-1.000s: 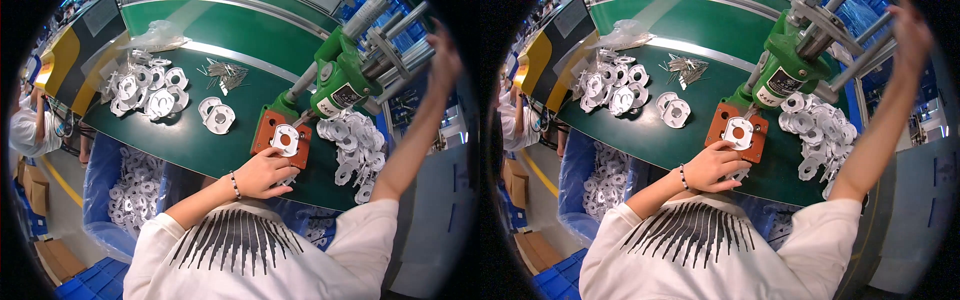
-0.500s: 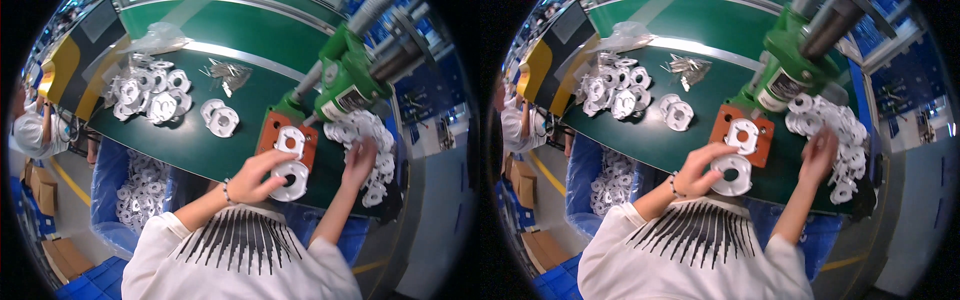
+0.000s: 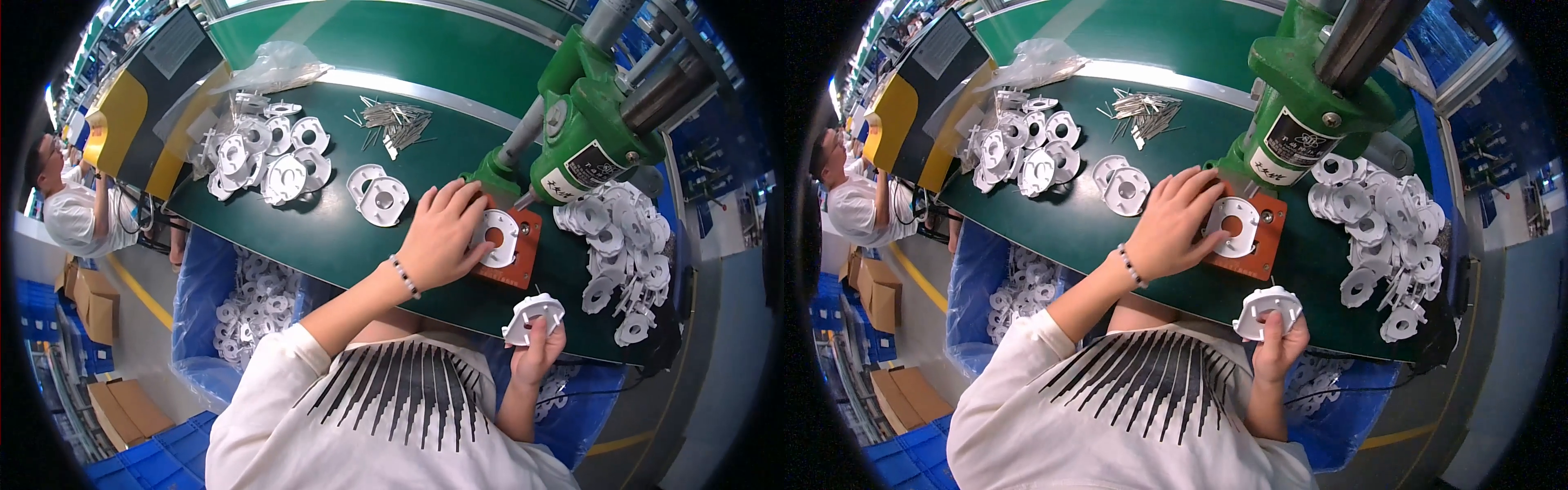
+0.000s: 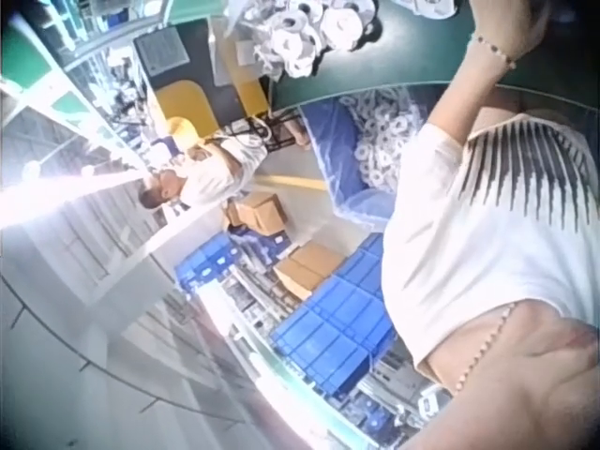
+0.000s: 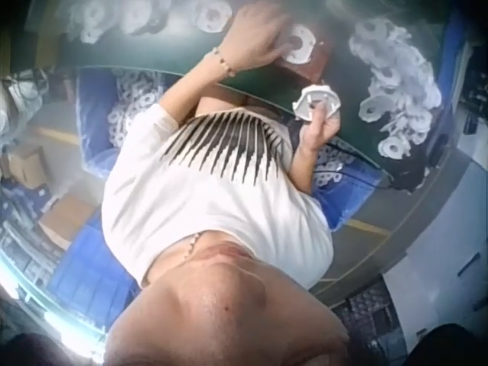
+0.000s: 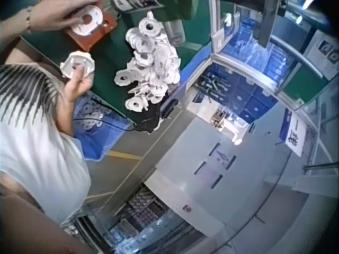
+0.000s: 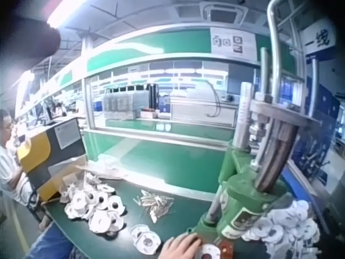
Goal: The person assembles plastic components by hand, pressing them together with a manual press at a factory workbench.
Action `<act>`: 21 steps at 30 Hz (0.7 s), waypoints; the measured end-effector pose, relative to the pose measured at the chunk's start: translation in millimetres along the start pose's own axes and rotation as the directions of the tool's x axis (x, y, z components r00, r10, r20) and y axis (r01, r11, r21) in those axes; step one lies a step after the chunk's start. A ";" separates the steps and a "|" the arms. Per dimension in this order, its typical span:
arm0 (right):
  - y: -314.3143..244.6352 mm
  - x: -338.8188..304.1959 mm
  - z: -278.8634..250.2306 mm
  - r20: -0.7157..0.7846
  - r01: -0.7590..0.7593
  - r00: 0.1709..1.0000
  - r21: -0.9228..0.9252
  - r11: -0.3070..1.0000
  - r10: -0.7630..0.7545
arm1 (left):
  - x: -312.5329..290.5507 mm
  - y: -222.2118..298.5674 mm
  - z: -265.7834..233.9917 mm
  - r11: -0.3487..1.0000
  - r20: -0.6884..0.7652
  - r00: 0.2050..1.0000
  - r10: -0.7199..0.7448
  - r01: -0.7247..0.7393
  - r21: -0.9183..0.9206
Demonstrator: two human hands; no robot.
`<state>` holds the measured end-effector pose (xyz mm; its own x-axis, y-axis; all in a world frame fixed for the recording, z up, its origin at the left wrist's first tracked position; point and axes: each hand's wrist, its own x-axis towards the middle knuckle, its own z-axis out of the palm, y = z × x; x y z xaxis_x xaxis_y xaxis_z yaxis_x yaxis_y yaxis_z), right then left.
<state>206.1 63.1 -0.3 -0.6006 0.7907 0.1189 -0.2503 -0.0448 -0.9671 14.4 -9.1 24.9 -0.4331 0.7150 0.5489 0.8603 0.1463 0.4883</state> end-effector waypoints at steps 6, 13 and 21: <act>-6.6 -2.3 19.4 -0.035 -0.166 0.983 0.234 0.958 0.179 | 19.2 -5.4 10.3 0.996 0.211 0.977 0.030 -0.046 0.070; -13.8 17.1 11.0 0.104 -0.224 0.972 0.153 0.962 0.210 | 32.1 -9.4 3.1 0.933 0.077 0.992 -0.095 0.116 -0.341; -18.6 36.9 32.3 0.184 -0.180 0.964 -0.084 0.980 0.193 | -0.6 -44.4 -42.9 0.770 -0.346 0.820 -0.455 0.167 -0.616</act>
<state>164.1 73.5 29.3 -0.7665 0.6415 -0.0304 -0.0734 -0.1344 -0.9882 -35.2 -45.4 32.0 -0.8398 0.2832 0.4631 0.4246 -0.1888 0.8855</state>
